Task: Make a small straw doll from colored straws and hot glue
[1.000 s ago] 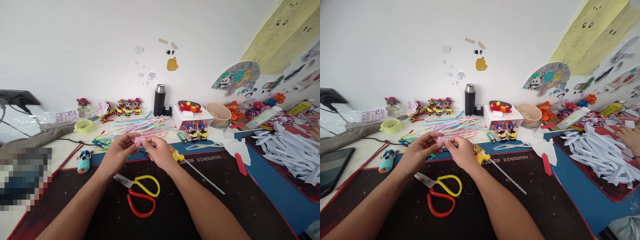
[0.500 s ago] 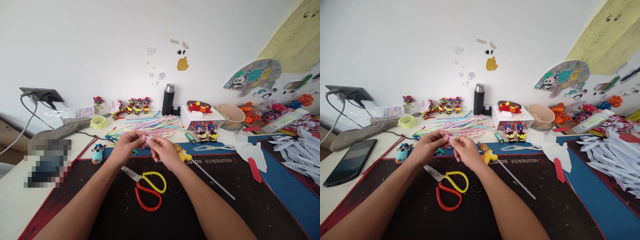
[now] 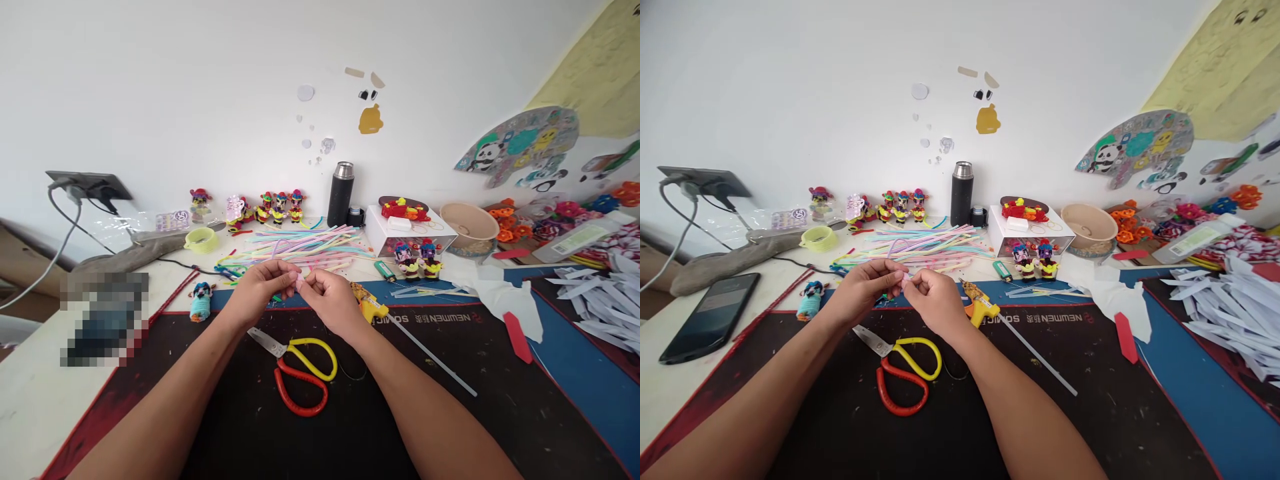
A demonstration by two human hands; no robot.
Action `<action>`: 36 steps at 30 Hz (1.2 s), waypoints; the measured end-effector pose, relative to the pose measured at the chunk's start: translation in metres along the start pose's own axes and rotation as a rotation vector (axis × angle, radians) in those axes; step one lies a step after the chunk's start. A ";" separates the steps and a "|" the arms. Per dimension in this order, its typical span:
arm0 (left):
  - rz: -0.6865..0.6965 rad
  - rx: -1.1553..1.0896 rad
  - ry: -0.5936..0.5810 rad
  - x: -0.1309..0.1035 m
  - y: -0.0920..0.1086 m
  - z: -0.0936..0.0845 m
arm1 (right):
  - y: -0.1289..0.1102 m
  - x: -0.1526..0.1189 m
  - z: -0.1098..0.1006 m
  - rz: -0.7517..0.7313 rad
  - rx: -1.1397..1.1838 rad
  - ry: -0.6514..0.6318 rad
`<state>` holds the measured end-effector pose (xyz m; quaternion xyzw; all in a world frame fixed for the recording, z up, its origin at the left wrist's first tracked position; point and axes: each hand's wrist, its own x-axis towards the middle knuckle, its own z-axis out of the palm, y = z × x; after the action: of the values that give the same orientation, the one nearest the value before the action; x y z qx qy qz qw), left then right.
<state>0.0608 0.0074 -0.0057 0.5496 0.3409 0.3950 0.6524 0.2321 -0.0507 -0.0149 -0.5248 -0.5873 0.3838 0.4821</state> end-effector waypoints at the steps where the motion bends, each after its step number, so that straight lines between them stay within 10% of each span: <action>1: 0.002 0.013 0.001 0.000 0.000 0.001 | 0.001 0.000 0.001 0.015 0.020 -0.002; 12: 0.033 0.012 0.006 -0.001 0.007 0.000 | -0.007 0.001 -0.001 0.184 0.309 -0.172; 27: 0.029 0.163 0.008 -0.001 0.008 0.002 | -0.002 -0.002 0.002 -0.047 -0.161 -0.021; 36: 0.060 0.178 0.038 -0.002 0.007 0.003 | 0.000 -0.002 0.002 0.074 0.013 -0.131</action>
<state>0.0618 0.0046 0.0014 0.6077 0.3704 0.3927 0.5825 0.2298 -0.0527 -0.0159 -0.5168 -0.5950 0.4387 0.4317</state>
